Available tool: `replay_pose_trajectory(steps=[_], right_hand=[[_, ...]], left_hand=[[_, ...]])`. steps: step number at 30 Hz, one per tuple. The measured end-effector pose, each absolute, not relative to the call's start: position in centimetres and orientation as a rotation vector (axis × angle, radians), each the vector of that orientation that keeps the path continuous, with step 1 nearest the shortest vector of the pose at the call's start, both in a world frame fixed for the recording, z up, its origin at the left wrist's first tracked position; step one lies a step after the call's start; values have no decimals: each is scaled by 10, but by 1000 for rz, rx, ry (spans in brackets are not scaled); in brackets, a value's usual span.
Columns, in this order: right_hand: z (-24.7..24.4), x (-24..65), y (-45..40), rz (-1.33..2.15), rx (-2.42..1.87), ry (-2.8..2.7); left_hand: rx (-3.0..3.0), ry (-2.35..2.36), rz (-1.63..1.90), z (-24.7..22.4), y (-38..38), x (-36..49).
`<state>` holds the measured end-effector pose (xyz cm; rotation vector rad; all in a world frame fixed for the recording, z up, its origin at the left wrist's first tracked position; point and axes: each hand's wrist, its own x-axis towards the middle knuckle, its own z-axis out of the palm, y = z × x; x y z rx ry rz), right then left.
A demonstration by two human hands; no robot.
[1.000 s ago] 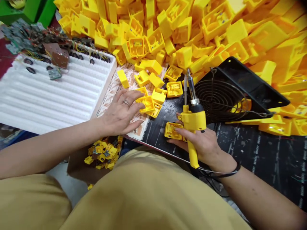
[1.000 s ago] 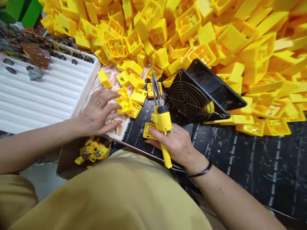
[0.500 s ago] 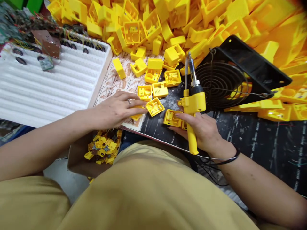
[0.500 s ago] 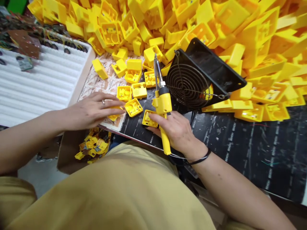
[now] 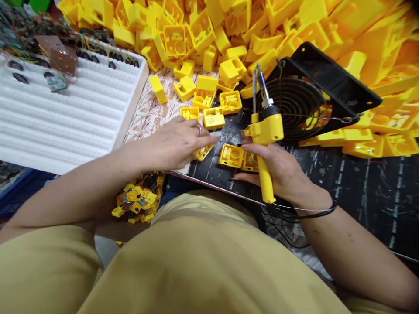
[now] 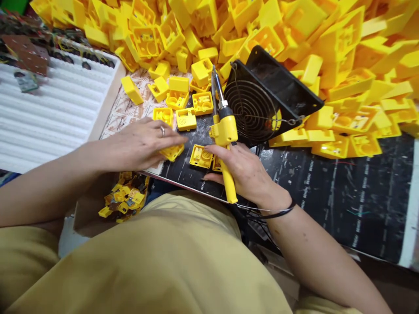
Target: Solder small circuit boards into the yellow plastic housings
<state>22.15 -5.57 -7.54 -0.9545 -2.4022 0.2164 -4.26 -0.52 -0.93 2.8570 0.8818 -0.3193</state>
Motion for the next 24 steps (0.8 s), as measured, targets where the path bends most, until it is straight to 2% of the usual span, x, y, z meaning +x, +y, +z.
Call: replay_pose_trajectory(steps=[3, 8, 15, 18, 24], right_hand=[[-74, 225, -56, 209, -972, -2422], [-78, 221, -54, 230, -936, -2378], [-78, 221, -55, 254, -939, -2363], [-75, 221, -57, 244, -922, -2355], [-81, 213, -57, 8, -888, -2354]], left_hand=[[2800, 526, -228, -3, -5, -60], [2741, 965, 148, -17, -23, -74], [2789, 1151, 227, -46, -31, -57], [2771, 1110, 298, -39, -25, -65], [2605, 1552, 340, -16, -28, -109]])
